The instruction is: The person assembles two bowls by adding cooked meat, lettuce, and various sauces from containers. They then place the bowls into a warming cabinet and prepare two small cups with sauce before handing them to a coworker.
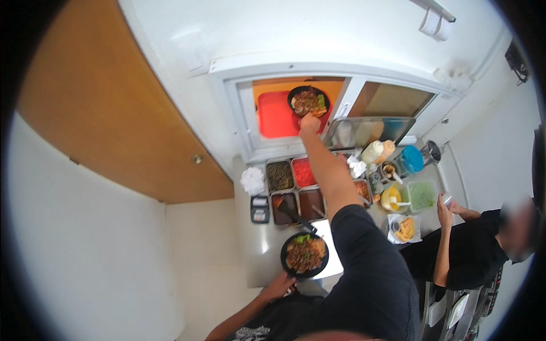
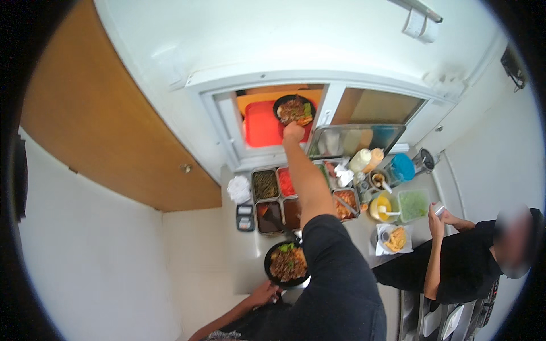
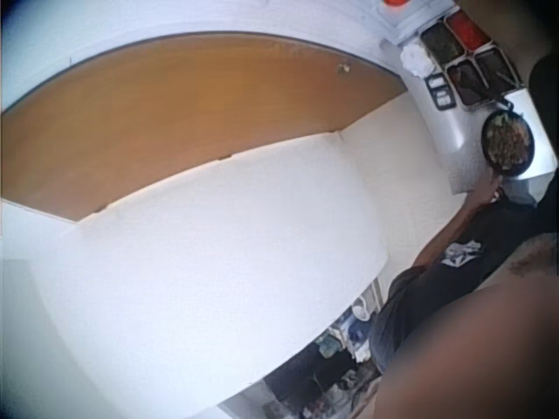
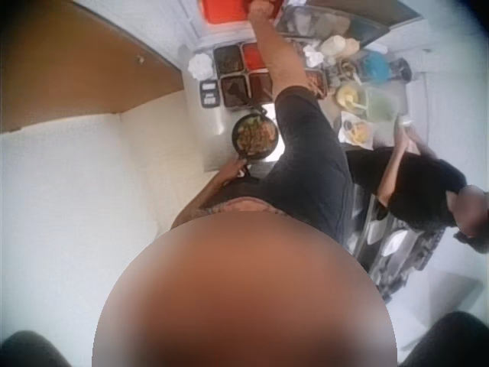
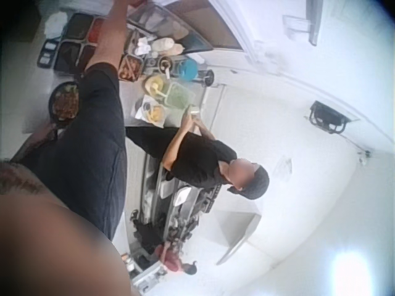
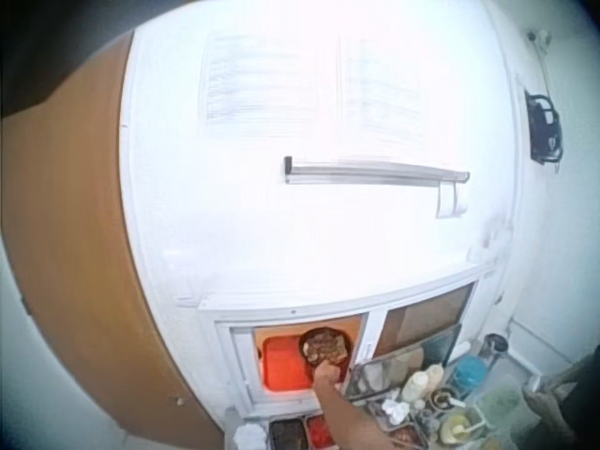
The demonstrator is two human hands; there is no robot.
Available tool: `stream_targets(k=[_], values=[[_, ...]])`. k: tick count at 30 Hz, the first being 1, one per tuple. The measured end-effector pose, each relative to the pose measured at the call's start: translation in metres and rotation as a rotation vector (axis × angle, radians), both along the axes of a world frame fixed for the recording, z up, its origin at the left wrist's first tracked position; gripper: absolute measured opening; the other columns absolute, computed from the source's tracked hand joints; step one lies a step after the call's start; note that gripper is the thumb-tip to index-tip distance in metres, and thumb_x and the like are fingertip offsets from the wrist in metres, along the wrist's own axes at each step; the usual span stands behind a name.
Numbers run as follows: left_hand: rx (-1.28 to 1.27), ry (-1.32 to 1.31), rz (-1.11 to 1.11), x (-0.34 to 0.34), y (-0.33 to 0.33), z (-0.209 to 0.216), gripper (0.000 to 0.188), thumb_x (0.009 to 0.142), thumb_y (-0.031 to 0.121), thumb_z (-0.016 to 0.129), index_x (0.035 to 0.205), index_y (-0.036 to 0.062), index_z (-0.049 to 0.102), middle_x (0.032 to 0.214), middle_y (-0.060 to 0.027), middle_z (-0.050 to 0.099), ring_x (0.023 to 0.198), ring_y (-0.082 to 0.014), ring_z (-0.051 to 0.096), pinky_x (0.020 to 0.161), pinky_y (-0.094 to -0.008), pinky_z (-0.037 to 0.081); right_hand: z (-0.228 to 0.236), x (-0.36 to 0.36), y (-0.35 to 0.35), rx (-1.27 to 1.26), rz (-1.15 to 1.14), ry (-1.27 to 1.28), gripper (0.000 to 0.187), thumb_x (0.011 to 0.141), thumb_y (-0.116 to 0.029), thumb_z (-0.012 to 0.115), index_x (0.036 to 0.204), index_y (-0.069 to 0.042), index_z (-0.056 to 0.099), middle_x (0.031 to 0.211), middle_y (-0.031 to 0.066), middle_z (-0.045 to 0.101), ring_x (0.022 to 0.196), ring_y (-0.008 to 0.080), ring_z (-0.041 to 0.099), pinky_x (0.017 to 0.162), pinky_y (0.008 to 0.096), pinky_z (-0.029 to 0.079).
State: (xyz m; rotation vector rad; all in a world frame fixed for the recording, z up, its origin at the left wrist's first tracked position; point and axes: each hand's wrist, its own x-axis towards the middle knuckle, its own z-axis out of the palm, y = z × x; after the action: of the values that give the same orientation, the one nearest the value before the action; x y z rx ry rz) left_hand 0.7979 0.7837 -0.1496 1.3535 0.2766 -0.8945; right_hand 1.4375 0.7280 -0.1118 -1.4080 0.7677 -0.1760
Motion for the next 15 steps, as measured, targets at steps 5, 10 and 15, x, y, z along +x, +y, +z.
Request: stream_targets(k=[5, 10, 15], values=[[-0.033, 0.099, 0.028, 0.006, -0.010, -0.008, 0.033, 0.105, 0.025, 0.041, 0.124, -0.0019, 0.041, 0.109, -0.0141, 0.066, 0.085, -0.0200, 0.066, 0.070, -0.0331, 0.055, -0.004, 0.034, -0.014, -0.014, -0.085, -0.011, 0.024, 0.091, -0.017, 0.052, 0.092, 0.006, 0.062, 0.078, 0.0159, 0.066, 0.066, 0.0259, 0.067, 0.057, 0.0372, 0.053], [-0.020, 0.213, 0.194, 0.014, -0.012, 0.000, 0.031, 0.104, 0.019, 0.037, 0.127, -0.0024, 0.043, 0.113, -0.0152, 0.066, 0.089, -0.0207, 0.067, 0.074, -0.0340, 0.055, 0.039, -0.006, -0.022, 0.398, 0.077, -0.130, 0.017, 0.094, -0.011, 0.048, 0.103, 0.000, 0.056, 0.096, 0.0156, 0.065, 0.081, 0.0269, 0.066, 0.069, 0.0386, 0.056], [0.027, 0.082, 0.293, 0.021, -0.015, 0.009, 0.032, 0.099, 0.014, 0.039, 0.122, -0.0058, 0.050, 0.104, -0.0174, 0.068, 0.087, -0.0244, 0.070, 0.073, -0.0352, 0.056, 0.104, -0.107, -0.023, 0.607, 0.651, -0.226, 0.024, 0.097, -0.012, 0.048, 0.118, 0.000, 0.055, 0.107, 0.0156, 0.065, 0.092, 0.0271, 0.067, 0.082, 0.0385, 0.056]])
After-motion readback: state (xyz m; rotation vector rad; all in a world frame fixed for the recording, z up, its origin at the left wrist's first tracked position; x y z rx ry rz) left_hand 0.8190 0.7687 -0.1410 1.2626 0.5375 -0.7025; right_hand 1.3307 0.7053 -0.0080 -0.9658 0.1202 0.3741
